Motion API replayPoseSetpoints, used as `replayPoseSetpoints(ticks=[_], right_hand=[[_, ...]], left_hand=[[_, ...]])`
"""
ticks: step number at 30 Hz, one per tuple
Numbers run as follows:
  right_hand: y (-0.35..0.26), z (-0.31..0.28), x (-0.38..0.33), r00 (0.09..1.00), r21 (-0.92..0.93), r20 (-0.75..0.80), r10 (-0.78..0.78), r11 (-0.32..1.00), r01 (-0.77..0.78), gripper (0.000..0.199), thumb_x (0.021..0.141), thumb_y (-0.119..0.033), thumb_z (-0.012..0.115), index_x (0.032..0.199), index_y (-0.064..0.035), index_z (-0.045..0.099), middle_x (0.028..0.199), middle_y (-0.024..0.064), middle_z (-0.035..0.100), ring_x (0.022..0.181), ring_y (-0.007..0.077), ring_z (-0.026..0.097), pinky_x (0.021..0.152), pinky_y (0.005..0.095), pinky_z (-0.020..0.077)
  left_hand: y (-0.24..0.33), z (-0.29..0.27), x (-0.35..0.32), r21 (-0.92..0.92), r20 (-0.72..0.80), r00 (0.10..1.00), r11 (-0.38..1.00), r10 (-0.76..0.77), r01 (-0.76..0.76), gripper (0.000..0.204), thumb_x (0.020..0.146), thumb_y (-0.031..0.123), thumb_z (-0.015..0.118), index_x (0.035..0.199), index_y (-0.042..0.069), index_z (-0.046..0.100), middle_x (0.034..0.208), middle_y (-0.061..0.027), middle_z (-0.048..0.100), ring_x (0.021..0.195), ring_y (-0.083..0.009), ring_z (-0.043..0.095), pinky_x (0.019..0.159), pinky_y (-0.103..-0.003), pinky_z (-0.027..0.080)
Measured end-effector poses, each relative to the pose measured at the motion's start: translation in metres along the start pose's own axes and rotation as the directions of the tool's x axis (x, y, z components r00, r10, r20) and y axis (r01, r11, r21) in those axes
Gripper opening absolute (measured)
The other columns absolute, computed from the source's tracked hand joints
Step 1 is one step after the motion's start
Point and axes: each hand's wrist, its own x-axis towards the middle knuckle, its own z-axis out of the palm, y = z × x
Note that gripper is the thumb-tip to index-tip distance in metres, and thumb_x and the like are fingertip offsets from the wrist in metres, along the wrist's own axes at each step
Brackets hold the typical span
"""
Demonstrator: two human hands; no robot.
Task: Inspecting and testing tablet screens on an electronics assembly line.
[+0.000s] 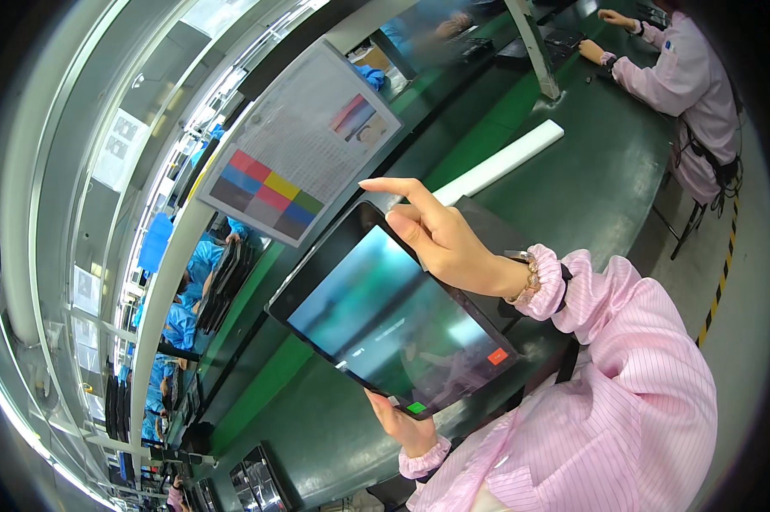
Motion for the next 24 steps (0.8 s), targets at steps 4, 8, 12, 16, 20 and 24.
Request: replayPoseSetpoints(ticks=[4,8,12,16,20,24], right_hand=[[-0.007,0.010,0.007,0.999,0.030,-0.001,-0.050,0.998,0.050,0.035,0.096,-0.012,0.043,0.132,-0.0084,0.043,0.057,-0.0071,0.029,0.052,0.0006,0.025,0.049,0.0187,0.0235],[-0.010,0.011,0.011,0.999,0.090,-0.022,-0.048,0.995,0.050,0.033,0.092,-0.002,0.044,0.124,-0.0064,0.049,0.057,-0.0086,0.034,0.050,-0.0014,0.026,0.047,0.0180,0.0220],[-0.001,0.006,0.015,0.999,0.145,-0.001,0.048,0.988,-0.047,0.030,0.091,-0.003,0.047,0.120,-0.0054,0.051,0.057,-0.0094,0.036,0.050,-0.0021,0.027,0.046,0.0183,0.0216],[0.030,0.006,0.008,0.941,0.390,0.087,0.326,0.859,-0.333,0.020,0.092,-0.006,0.048,0.108,-0.0003,0.058,0.069,-0.0040,0.054,0.058,0.0004,0.046,0.052,0.0182,0.0370],[0.027,-0.008,-0.027,0.793,0.548,0.300,0.531,0.585,-0.598,0.029,0.096,-0.020,0.048,0.108,0.0035,0.060,0.100,0.0046,0.065,0.087,0.0083,0.060,0.077,0.0241,0.0487],[0.007,-0.003,-0.047,0.799,0.547,0.356,0.485,0.585,-0.599,0.039,0.098,-0.034,0.045,0.113,-0.0002,0.058,0.104,0.0021,0.062,0.096,0.0066,0.055,0.085,0.0241,0.0439]], left_hand=[[0.006,0.000,0.002,-0.051,-0.016,0.998,0.996,0.066,-0.066,0.047,0.097,0.030,0.044,0.135,0.004,0.036,0.128,-0.0089,0.048,0.114,-0.0245,0.049,0.096,-0.041,0.041],[0.010,0.006,0.000,-0.089,-0.049,0.995,0.992,0.086,-0.090,0.047,0.096,0.030,0.047,0.132,0.001,0.039,0.124,-0.0099,0.051,0.111,-0.0241,0.051,0.094,-0.039,0.041],[0.008,0.008,0.001,-0.100,-0.038,0.996,0.991,0.087,-0.090,0.047,0.096,0.030,0.047,0.132,0.001,0.039,0.123,-0.0100,0.052,0.111,-0.0242,0.052,0.094,-0.039,0.042],[0.005,0.007,0.002,-0.063,-0.036,0.997,0.995,0.071,-0.073,0.047,0.096,0.030,0.047,0.132,0.001,0.039,0.125,-0.0101,0.051,0.111,-0.0242,0.051,0.094,-0.039,0.042],[0.002,0.010,0.003,-0.080,-0.044,0.999,0.996,0.022,-0.025,0.047,0.096,0.030,0.046,0.133,0.001,0.038,0.126,-0.0103,0.049,0.113,-0.0239,0.050,0.095,-0.039,0.041],[-0.001,0.014,0.008,-0.085,-0.087,0.994,0.994,0.063,-0.070,0.047,0.097,0.030,0.044,0.132,0.000,0.038,0.125,-0.0102,0.050,0.112,-0.0235,0.050,0.095,-0.038,0.041]])
